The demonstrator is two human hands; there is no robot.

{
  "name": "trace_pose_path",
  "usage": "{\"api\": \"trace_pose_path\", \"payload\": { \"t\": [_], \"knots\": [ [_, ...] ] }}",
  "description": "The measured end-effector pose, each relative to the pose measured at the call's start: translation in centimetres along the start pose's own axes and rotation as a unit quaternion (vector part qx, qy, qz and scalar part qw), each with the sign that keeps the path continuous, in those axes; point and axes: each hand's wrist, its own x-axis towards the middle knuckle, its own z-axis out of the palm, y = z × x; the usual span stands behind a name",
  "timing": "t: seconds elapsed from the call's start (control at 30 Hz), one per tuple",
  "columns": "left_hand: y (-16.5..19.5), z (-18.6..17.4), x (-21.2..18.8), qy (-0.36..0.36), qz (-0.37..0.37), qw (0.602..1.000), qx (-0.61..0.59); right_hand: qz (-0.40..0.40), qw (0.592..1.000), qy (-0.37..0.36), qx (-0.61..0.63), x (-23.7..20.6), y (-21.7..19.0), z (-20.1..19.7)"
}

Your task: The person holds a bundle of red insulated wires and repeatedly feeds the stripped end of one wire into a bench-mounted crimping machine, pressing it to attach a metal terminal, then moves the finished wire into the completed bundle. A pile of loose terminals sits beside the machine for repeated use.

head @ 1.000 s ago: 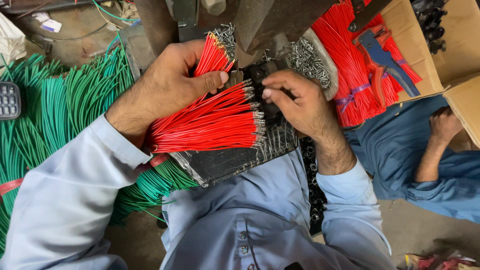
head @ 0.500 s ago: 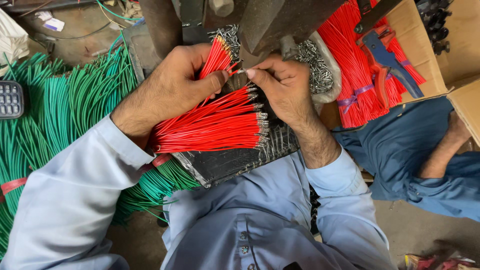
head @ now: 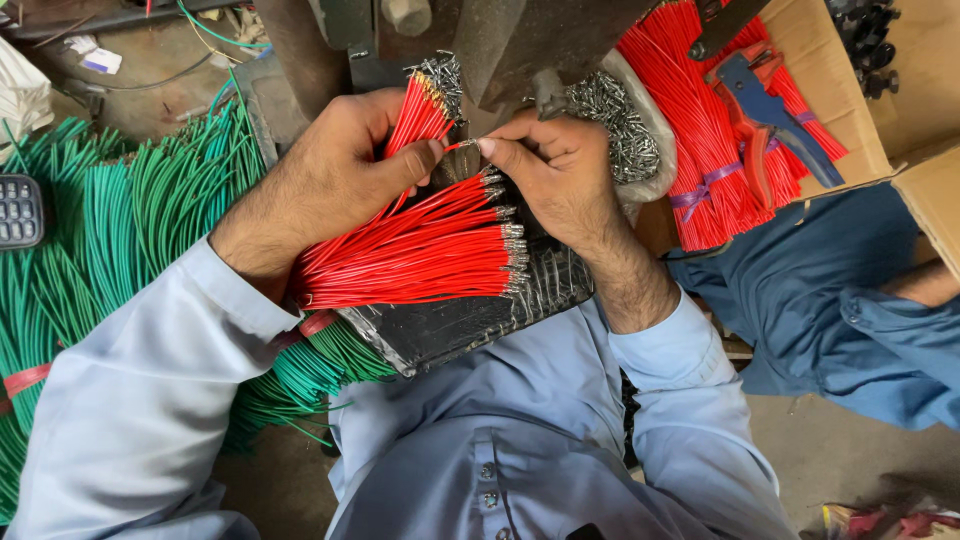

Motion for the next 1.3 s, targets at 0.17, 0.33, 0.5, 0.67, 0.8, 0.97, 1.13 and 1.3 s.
{"api": "trace_pose_path", "payload": {
  "t": [0.17,0.33,0.5,0.67,0.8,0.97,1.13,1.3],
  "knots": [
    [0.5,0.0,-0.2,-0.013,0.006,1.000,-0.014,-0.060,0.994,-0.053,0.071,-1.8,-1.0,-1.6],
    [0.5,0.2,-0.3,-0.041,0.026,0.998,0.027,0.096,0.989,0.019,-0.108,-1.6,-0.4,-6.5],
    [0.0,0.2,-0.2,-0.033,0.059,0.997,-0.024,-0.055,0.888,-0.089,-0.448,-0.7,1.3,-9.8],
    [-0.2,0.2,-0.2,-0.020,0.024,0.999,-0.024,0.046,0.916,-0.070,-0.393,-1.2,2.8,-10.4],
    [0.0,0.3,-0.3,-0.024,0.001,0.999,-0.022,-0.018,0.916,-0.010,-0.400,-1.3,3.8,-10.8],
    [0.6,0.3,-0.4,-0.058,0.055,0.996,0.050,0.097,0.987,0.072,-0.110,-1.8,3.8,-10.4],
    [1.7,0.6,-0.8,-0.083,0.072,0.967,0.231,0.157,0.984,-0.084,0.017,-3.3,0.2,-8.4],
    [2.4,0.9,-1.4,-0.135,0.134,0.960,0.206,-0.021,0.956,-0.162,-0.243,-4.3,-3.4,-5.8]
  ]
}}
